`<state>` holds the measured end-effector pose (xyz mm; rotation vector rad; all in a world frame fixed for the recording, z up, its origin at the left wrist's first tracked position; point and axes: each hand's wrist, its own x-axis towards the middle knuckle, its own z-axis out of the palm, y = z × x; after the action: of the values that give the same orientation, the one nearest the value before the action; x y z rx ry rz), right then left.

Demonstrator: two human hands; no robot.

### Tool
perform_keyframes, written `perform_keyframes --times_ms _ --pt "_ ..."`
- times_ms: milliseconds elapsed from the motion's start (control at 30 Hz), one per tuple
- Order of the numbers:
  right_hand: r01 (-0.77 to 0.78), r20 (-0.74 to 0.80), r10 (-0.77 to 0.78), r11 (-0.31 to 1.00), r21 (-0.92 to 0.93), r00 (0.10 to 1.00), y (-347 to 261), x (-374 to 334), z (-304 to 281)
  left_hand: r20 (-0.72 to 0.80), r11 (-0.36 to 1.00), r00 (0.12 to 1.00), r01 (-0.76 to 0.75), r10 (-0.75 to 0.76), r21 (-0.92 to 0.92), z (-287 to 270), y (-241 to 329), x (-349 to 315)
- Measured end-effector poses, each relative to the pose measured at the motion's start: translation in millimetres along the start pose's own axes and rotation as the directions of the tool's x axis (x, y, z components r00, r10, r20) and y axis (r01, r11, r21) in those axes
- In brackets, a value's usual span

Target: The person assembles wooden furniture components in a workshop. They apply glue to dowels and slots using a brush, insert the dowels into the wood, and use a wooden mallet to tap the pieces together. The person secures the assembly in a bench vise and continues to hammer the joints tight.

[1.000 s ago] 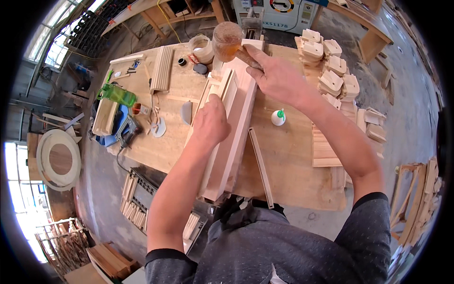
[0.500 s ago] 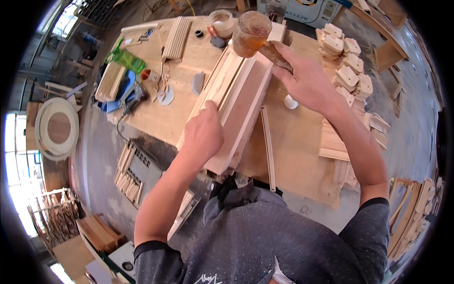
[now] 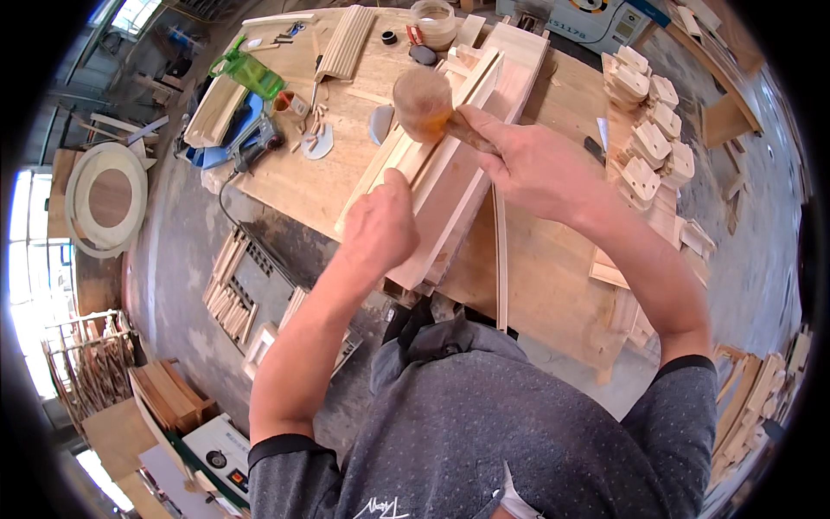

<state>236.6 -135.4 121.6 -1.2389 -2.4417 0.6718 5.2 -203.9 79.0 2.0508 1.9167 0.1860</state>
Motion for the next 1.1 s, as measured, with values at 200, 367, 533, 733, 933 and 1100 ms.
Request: perform_keyframes --times_ms 200,367,533,733,933,1100 --pt "0.047 -0.075 -0.044 0.998 0.041 0.996 -1 -2 12 0.078 0.998 0.995 0.055 -0.056 0.016 -9 0 5" --pt "-0.034 -0.024 0.036 0.995 0.097 0.999 3 -6 14 0.048 0.997 0.999 -0.005 0.009 -0.082 -18 -35 -46" --pt "-0.014 -0.075 0.029 0.983 0.186 0.997 4 -10 19 -0.329 0.978 0.930 -0.198 0.163 -0.073 35 -85 -71" --pt "-0.062 -0.088 0.084 0.973 0.224 0.993 -7 -9 24 -0.561 0.909 0.796 -0.381 0.230 -0.169 67 -93 -47" --pt "-0.180 -0.119 0.246 0.898 0.402 0.962 -36 -8 -8 -0.532 0.907 0.794 -0.408 0.295 -0.106 -50 -59 -42" --pt "-0.217 -0.121 0.317 0.836 0.505 0.941 -63 -15 -48 -0.357 0.875 0.814 -0.484 0.458 0.020 -184 -30 -21"
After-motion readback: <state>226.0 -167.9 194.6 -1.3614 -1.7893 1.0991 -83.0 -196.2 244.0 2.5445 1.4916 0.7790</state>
